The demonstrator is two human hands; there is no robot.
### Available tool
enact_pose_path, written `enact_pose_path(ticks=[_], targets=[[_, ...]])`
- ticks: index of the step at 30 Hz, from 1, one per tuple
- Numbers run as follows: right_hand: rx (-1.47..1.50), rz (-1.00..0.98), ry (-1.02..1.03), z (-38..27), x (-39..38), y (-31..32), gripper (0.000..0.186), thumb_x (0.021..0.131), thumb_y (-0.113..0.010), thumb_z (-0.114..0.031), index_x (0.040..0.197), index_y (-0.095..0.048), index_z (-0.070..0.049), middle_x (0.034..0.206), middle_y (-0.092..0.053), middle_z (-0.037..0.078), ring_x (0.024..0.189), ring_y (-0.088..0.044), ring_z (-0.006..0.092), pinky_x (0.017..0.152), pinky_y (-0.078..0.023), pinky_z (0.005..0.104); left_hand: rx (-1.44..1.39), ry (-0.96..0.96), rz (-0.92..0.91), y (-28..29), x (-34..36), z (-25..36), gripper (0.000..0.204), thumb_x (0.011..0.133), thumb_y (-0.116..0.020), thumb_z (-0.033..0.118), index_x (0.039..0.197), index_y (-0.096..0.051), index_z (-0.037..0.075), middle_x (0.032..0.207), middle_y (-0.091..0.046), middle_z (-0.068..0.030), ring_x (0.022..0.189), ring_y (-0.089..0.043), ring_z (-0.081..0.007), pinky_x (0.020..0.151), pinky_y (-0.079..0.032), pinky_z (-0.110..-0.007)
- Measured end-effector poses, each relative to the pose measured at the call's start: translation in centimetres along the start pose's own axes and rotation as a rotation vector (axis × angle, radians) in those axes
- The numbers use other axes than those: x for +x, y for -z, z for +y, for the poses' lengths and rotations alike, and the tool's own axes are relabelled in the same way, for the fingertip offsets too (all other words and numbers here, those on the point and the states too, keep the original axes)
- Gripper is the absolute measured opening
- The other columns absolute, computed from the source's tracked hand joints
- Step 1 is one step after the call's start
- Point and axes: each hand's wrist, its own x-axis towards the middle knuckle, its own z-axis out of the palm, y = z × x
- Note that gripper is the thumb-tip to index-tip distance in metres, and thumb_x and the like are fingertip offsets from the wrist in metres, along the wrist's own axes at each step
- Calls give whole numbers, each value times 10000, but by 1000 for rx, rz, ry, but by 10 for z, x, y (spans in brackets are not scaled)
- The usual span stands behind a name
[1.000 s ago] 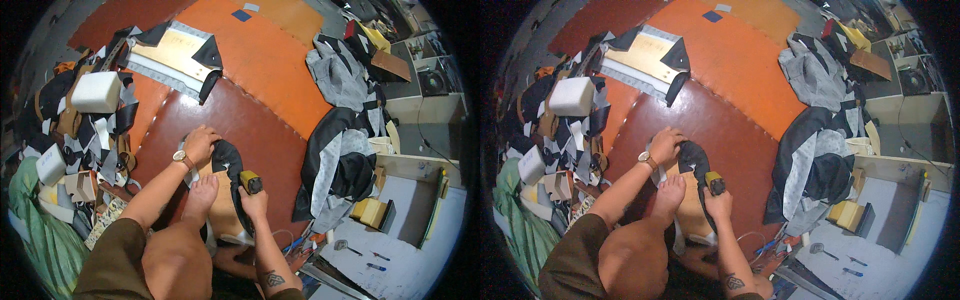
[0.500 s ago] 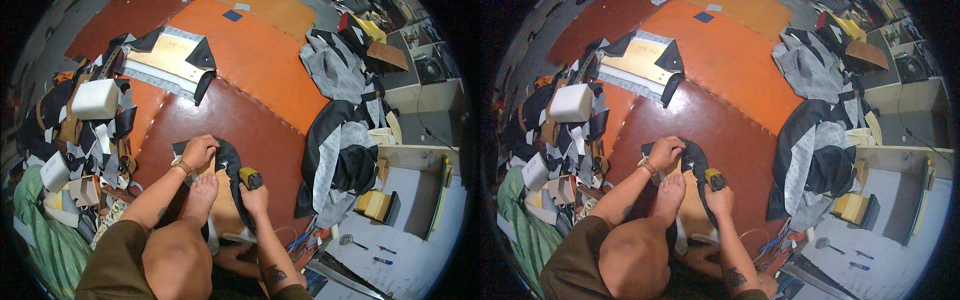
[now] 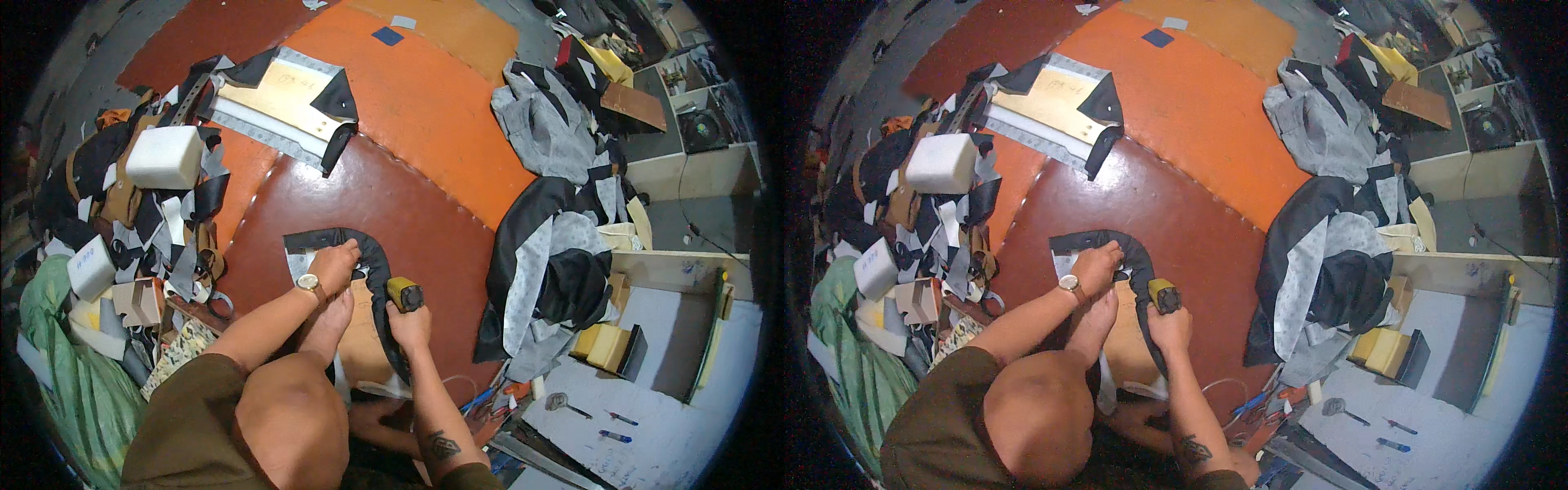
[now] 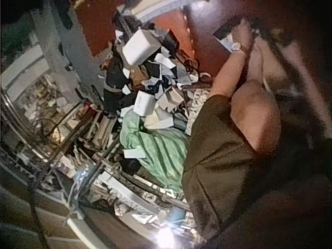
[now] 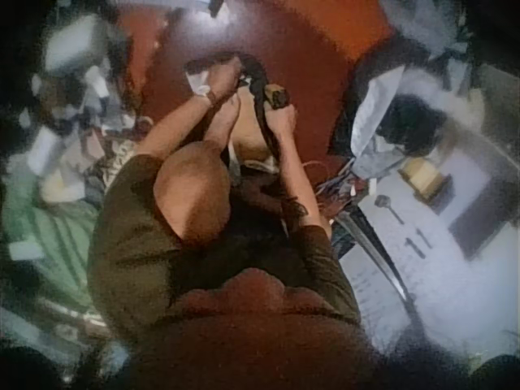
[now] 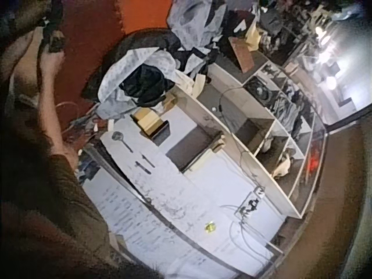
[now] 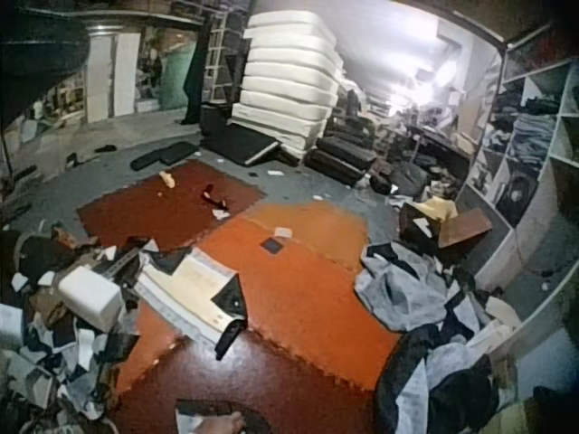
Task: The person sits on the floor and uses a staple gun to attach black fabric to foam cushion pieces. They repeatedly pull the fabric taut, staple along the edges, and flip the cushions to work on different sides.
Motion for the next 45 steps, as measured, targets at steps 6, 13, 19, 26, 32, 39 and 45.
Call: enact_pose_path(ticks=[6, 13, 19, 26, 32, 39, 45], targets=[[85, -125, 25, 12, 6, 7, 434, 852, -804, -366, 1037, -751, 22, 976, -764, 257, 973, -748, 410, 862, -571, 481, 200, -41, -79, -19, -25, 16, 484, 917, -642, 143, 1369, -592, -21, 1379, -583, -139, 1000, -695, -335, 777, -605, -453], [413, -259, 153, 29, -9, 6, 383, 894, -796, -252, 1166, -714, 5, 1021, -778, 137, 943, -729, 224, 878, -554, 391, 175, 34, -205, -4, -41, 18, 612, 998, -606, 262, 1546, -471, 25, 1671, -371, -135, 1054, -663, -324, 841, -599, -435], [327, -248, 2, -30, -4, -3, 346, 911, -766, -250, 1122, -723, 20, 992, -779, 145, 912, -737, 229, 843, -562, 394, 114, 58, -180, -12, -50, 16, 568, 995, -590, 206, 1529, -499, 37, 1673, -375, -116, 1052, -656, -323, 837, -593, -443], [120, -192, 45, -74, 5, -28, 435, 843, -752, -332, 1141, -740, -16, 1013, -773, 226, 964, -748, 381, 874, -563, 467, 95, 38, -150, -17, -51, 10, 525, 931, -649, 197, 1424, -583, 29, 1618, -435, -130, 1029, -642, -322, 833, -591, -430], [-82, -214, 9, -78, 1, -26, 479, 858, -697, -416, 1166, -755, -54, 1102, -742, 282, 1085, -703, 458, 949, -541, 515, 70, 34, -153, -15, -49, 12, 488, 922, -652, 193, 1378, -610, 24, 1613, -445, -116, 1045, -630, -326, 850, -587, -440], [29, -216, 24, -60, 1, -31, 446, 862, -701, -387, 1137, -755, -40, 1087, -746, 277, 1068, -714, 441, 925, -548, 495, -216, 31, 35, -14, -50, -6, 478, 923, -664, 162, 1383, -598, 48, 1548, -492, -129, 1130, -658, -363, 897, -582, -448], [120, -171, 7, -51, -4, -40, 422, 852, -729, -359, 1123, -750, -36, 1050, -758, 260, 1038, -725, 433, 904, -551, 492, -254, 289, 337, 6, -17, -17, 520, 899, -718, 159, 1397, -576, 109, 1419, -545, -137, 1118, -666, -410, 920, -563, -485]])
